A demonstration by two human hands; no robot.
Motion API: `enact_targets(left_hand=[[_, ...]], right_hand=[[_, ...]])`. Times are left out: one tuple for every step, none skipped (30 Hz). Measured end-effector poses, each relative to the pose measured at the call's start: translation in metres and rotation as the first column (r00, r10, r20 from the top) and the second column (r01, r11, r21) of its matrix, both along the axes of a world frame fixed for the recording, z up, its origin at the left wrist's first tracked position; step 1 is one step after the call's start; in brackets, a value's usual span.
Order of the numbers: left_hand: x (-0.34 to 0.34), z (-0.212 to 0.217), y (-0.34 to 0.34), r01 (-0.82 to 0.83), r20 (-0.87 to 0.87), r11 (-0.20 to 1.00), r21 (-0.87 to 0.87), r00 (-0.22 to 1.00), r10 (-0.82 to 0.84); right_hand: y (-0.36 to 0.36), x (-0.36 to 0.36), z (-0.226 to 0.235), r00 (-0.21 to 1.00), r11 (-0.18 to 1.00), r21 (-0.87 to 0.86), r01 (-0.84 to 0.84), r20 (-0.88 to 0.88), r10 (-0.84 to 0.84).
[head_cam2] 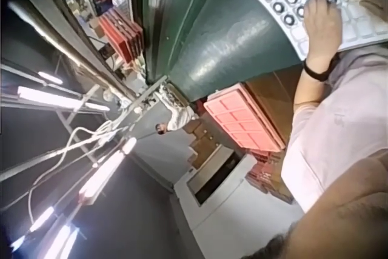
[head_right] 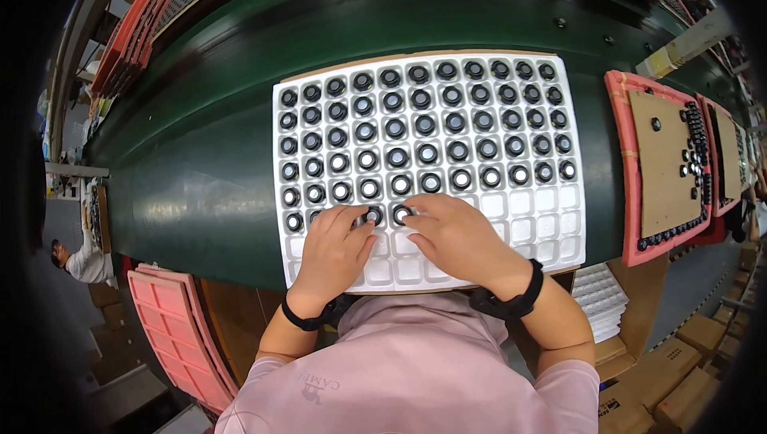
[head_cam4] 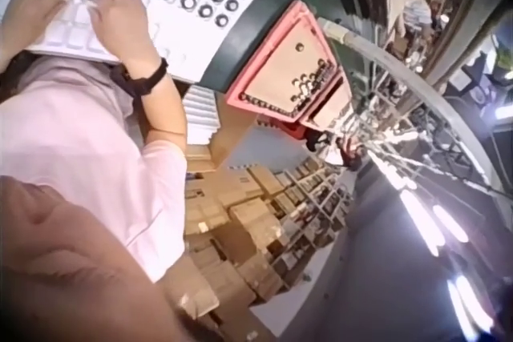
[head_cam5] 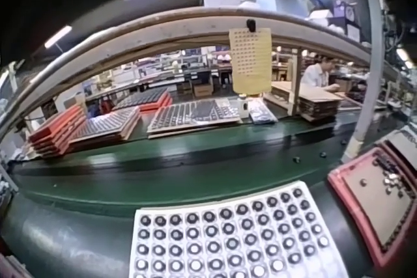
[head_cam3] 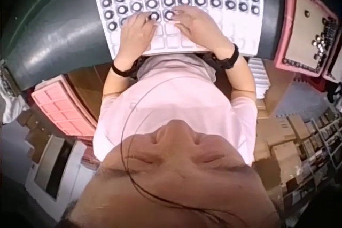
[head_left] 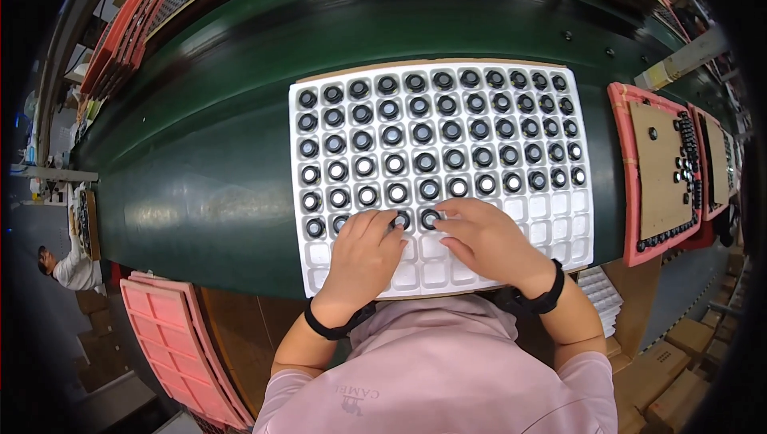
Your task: Sorting small electronic components from a bulk tray and placing them into a white grid-like organizer tray on an assembly line.
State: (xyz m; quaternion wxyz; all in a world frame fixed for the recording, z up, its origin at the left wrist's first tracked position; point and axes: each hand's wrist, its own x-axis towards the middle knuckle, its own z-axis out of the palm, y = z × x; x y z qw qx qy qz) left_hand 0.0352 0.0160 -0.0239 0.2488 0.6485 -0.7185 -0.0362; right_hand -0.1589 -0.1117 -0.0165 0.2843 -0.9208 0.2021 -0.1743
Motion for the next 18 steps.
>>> enact_targets(left_hand=[[0.0, 0.001, 0.0, -0.01, -0.006, 1.0, 0.015, 1.0, 0.011], [0.0, 0.001, 0.001, -0.02, -0.013, 0.999, 0.029, 1.0, 0.021], [-0.001, 0.003, 0.001, -0.027, -0.02, 0.999, 0.042, 0.999, 0.028], [-0.001, 0.004, 0.002, -0.017, -0.022, 0.999, 0.03, 1.0, 0.018], [-0.001, 0.005, 0.003, -0.024, -0.02, 0.999, 0.041, 1.0, 0.025], [-0.001, 0.006, 0.003, -0.025, -0.02, 0.998, 0.05, 0.999, 0.026], [-0.001, 0.007, 0.004, -0.031, -0.015, 0.998, 0.058, 0.999, 0.032], [-0.001, 0.007, 0.005, -0.025, -0.014, 0.999, 0.046, 1.0, 0.026], [0.0, 0.007, 0.006, -0.027, -0.003, 0.998, 0.056, 1.0, 0.027], [0.0, 0.007, 0.007, -0.029, 0.007, 0.997, 0.065, 1.0, 0.028], [-0.001, 0.006, 0.007, -0.027, 0.016, 0.997, 0.074, 1.0, 0.026], [-0.003, 0.006, 0.005, -0.016, 0.015, 0.998, 0.062, 1.0, 0.015], [-0.003, 0.008, 0.005, -0.017, 0.015, 0.997, 0.071, 1.0, 0.016], [-0.003, 0.01, 0.005, -0.019, 0.017, 0.997, 0.08, 1.0, 0.018], [-0.003, 0.011, 0.005, -0.029, 0.024, 0.995, 0.093, 0.999, 0.027], [-0.004, 0.011, 0.005, -0.029, 0.029, 0.996, 0.082, 0.999, 0.027], [-0.004, 0.012, 0.004, -0.028, 0.034, 0.995, 0.091, 0.999, 0.025], [-0.004, 0.013, 0.004, -0.031, 0.043, 0.994, 0.104, 0.999, 0.027]], right_hand=[[-0.009, -0.007, 0.009, 0.999, 0.995, 0.103, -0.014, 0.034, 0.01], [-0.019, -0.014, 0.018, 0.997, 0.979, 0.203, -0.03, 0.069, 0.017], [-0.032, -0.022, 0.029, 0.998, 0.982, 0.187, -0.015, 0.064, 0.003], [-0.046, -0.029, 0.04, 1.0, 0.988, 0.155, 0.022, 0.014, -0.024], [-0.061, -0.037, 0.048, 0.998, 0.991, 0.121, 0.057, -0.035, -0.053], [-0.075, -0.046, 0.055, 0.997, 0.992, 0.107, 0.072, -0.037, -0.068], [-0.092, -0.053, 0.061, 0.989, 0.991, 0.027, 0.131, -0.067, -0.129], [-0.108, -0.059, 0.066, 0.978, 0.981, -0.053, 0.184, -0.091, -0.189], [-0.126, -0.062, 0.07, 0.963, 0.972, -0.067, 0.225, -0.135, -0.233], [-0.146, -0.066, 0.074, 0.945, 0.96, -0.083, 0.266, -0.177, -0.277], [-0.167, -0.074, 0.069, 0.93, 0.944, -0.103, 0.313, -0.166, -0.327], [-0.19, -0.085, 0.059, 0.912, 0.924, -0.123, 0.363, -0.156, -0.379], [-0.211, -0.091, 0.057, 0.911, 0.92, -0.133, 0.369, -0.147, -0.386], [-0.232, -0.096, 0.056, 0.89, 0.911, -0.184, 0.37, -0.21, -0.404], [-0.253, -0.098, 0.051, 0.868, 0.903, -0.229, 0.364, -0.267, -0.418], [-0.271, -0.1, 0.046, 0.87, 0.9, -0.236, 0.365, -0.258, -0.421], [-0.288, -0.102, 0.041, 0.863, 0.893, -0.264, 0.365, -0.263, -0.431], [-0.304, -0.101, 0.034, 0.859, 0.887, -0.287, 0.362, -0.265, -0.437]])
